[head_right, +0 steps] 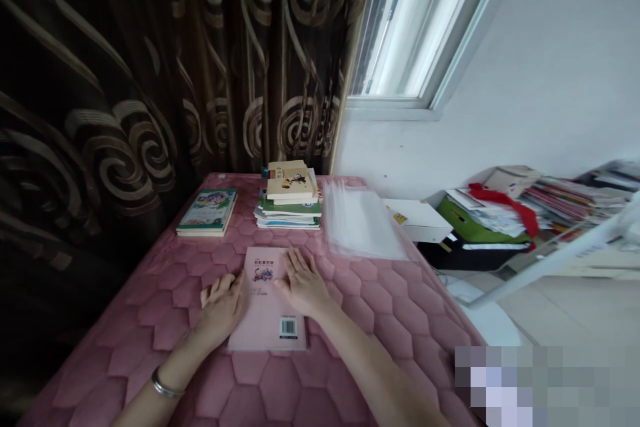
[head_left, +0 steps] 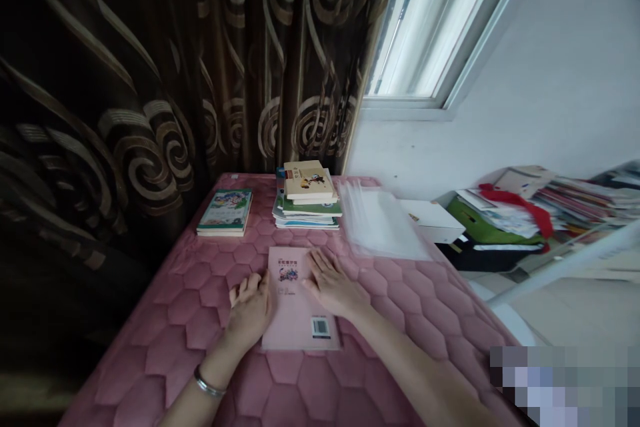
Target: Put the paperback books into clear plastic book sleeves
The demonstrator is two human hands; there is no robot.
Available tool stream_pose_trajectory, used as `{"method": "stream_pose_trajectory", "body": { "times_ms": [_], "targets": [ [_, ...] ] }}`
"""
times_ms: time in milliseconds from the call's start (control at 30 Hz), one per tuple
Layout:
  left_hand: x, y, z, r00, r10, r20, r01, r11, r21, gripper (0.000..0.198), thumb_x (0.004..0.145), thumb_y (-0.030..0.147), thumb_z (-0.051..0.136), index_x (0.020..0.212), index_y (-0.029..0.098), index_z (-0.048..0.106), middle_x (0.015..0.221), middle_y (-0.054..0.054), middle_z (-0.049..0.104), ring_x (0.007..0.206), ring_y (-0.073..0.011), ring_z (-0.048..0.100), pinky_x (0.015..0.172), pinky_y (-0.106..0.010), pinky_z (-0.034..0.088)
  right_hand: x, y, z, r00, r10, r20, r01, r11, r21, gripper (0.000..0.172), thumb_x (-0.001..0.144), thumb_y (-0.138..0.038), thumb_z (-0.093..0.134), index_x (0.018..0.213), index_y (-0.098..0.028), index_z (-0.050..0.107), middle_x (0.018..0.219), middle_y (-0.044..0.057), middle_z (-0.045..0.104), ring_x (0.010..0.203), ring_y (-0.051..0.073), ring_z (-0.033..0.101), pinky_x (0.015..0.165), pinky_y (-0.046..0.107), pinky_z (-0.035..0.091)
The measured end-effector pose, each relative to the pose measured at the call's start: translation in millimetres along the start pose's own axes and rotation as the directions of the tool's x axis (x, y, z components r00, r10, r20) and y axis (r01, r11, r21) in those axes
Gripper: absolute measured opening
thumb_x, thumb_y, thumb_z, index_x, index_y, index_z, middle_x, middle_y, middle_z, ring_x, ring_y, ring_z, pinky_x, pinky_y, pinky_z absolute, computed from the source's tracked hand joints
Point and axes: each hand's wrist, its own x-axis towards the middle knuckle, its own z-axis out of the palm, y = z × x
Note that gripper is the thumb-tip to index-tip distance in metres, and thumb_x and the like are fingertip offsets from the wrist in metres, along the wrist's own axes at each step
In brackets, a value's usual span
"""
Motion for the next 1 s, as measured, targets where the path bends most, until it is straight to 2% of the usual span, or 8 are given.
{"method": "stream_pose_trajectory", "body": {
  "times_ms": [100, 200, 333, 467, 567, 733, 833, 1000],
  "targets": [
    [-1, 1, -1.7, 1.0, 0.0, -0.009, 0.0, 1.0, -0.001, 0.049, 0.093, 0.02, 0.032, 0.141, 0.02, 0.039, 0.122, -0.011, 0.055, 0.111, -0.0239, 0.048, 0.095, -0.043, 0.033, 10, 15, -1, 0.998, 0.068, 0.01, -0.068, 0.998, -0.012, 0.069, 0.096, -0.052, 0.015, 0.149, -0.009, 0.014, 0.157, 0.009, 0.004, 0.145, 0.022, 0.005, 0.116, 0.051, 0.006],
    [-1, 2, -2.7, 1.0, -0.007, -0.006, 0.007, 1.0, -0.007, 0.049, 0.093, 0.019, 0.031, 0.141, 0.02, 0.039, 0.124, -0.012, 0.054, 0.112, -0.024, 0.048, 0.096, -0.043, 0.032, 9, 14, -3, 0.996, 0.094, 0.003, -0.094, 0.995, -0.031, 0.067, 0.096, -0.051, 0.014, 0.15, -0.011, 0.016, 0.157, 0.008, 0.007, 0.145, 0.024, 0.0, 0.115, 0.055, 0.003],
    [-1, 1, -1.6, 1.0, -0.011, -0.001, 0.011, 1.0, -0.017, 0.05, 0.092, 0.019, 0.03, 0.142, 0.019, 0.038, 0.124, -0.012, 0.054, 0.112, -0.024, 0.047, 0.096, -0.044, 0.032, 1, -21, -4, 0.996, 0.039, -0.08, -0.044, 0.997, -0.069, 0.065, 0.097, -0.047, 0.019, 0.147, -0.006, 0.027, 0.155, 0.014, 0.016, 0.145, 0.028, 0.003, 0.115, 0.056, -0.003],
    [-1, -2, 0.5, 1.0, 0.008, -0.006, -0.008, 0.999, -0.044, 0.045, 0.093, 0.02, 0.03, 0.135, 0.021, 0.046, 0.124, -0.011, 0.053, 0.111, -0.0235, 0.047, 0.093, -0.043, 0.033, 6, -69, 6, 0.985, -0.128, -0.113, 0.133, 0.99, 0.04, 0.063, 0.098, -0.046, 0.018, 0.145, -0.006, 0.031, 0.153, 0.014, 0.022, 0.144, 0.026, 0.015, 0.117, 0.048, 0.011],
    [-2, -2, 1.1, 1.0, 0.006, 0.003, -0.006, 0.999, -0.033, 0.039, 0.093, 0.02, 0.029, 0.119, 0.02, 0.058, 0.121, -0.01, 0.054, 0.109, -0.0232, 0.048, 0.092, -0.042, 0.033, 23, -83, 13, 0.978, -0.151, -0.145, 0.163, 0.984, 0.072, 0.06, 0.099, -0.043, 0.017, 0.145, -0.007, 0.032, 0.153, 0.013, 0.024, 0.143, 0.024, 0.018, 0.116, 0.046, 0.016],
    [-2, -2, 2.9, 1.0, 0.001, -0.025, -0.002, 1.0, -0.016, 0.045, 0.093, 0.022, 0.031, 0.135, 0.021, 0.046, 0.119, -0.011, 0.054, 0.109, -0.0236, 0.048, 0.094, -0.043, 0.032, 42, -59, 10, 0.993, -0.057, -0.105, 0.062, 0.997, 0.046, 0.061, 0.099, -0.044, 0.015, 0.144, -0.008, 0.033, 0.154, 0.011, 0.024, 0.144, 0.022, 0.017, 0.116, 0.045, 0.014],
    [-2, -2, 4.1, 1.0, -0.003, -0.026, 0.002, 1.0, -0.019, 0.049, 0.093, 0.022, 0.032, 0.141, 0.023, 0.038, 0.12, -0.01, 0.054, 0.11, -0.0238, 0.048, 0.095, -0.043, 0.032, 37, -32, 9, 0.994, 0.057, -0.096, -0.056, 0.998, 0.011, 0.067, 0.098, -0.049, 0.013, 0.145, -0.005, 0.03, 0.154, 0.013, 0.02, 0.145, 0.024, 0.012, 0.116, 0.048, 0.009],
    [-1, -1, 1.3, 1.0, -0.011, -0.006, 0.01, 1.0, -0.028, 0.049, 0.093, 0.021, 0.031, 0.141, 0.022, 0.039, 0.121, -0.011, 0.054, 0.111, -0.0243, 0.047, 0.095, -0.043, 0.032, 21, 4, 8, 0.977, 0.189, -0.097, -0.194, 0.98, -0.037, 0.065, 0.098, -0.046, 0.013, 0.147, -0.004, 0.022, 0.155, 0.012, 0.015, 0.145, 0.025, 0.01, 0.115, 0.054, 0.007]
  ]
}}
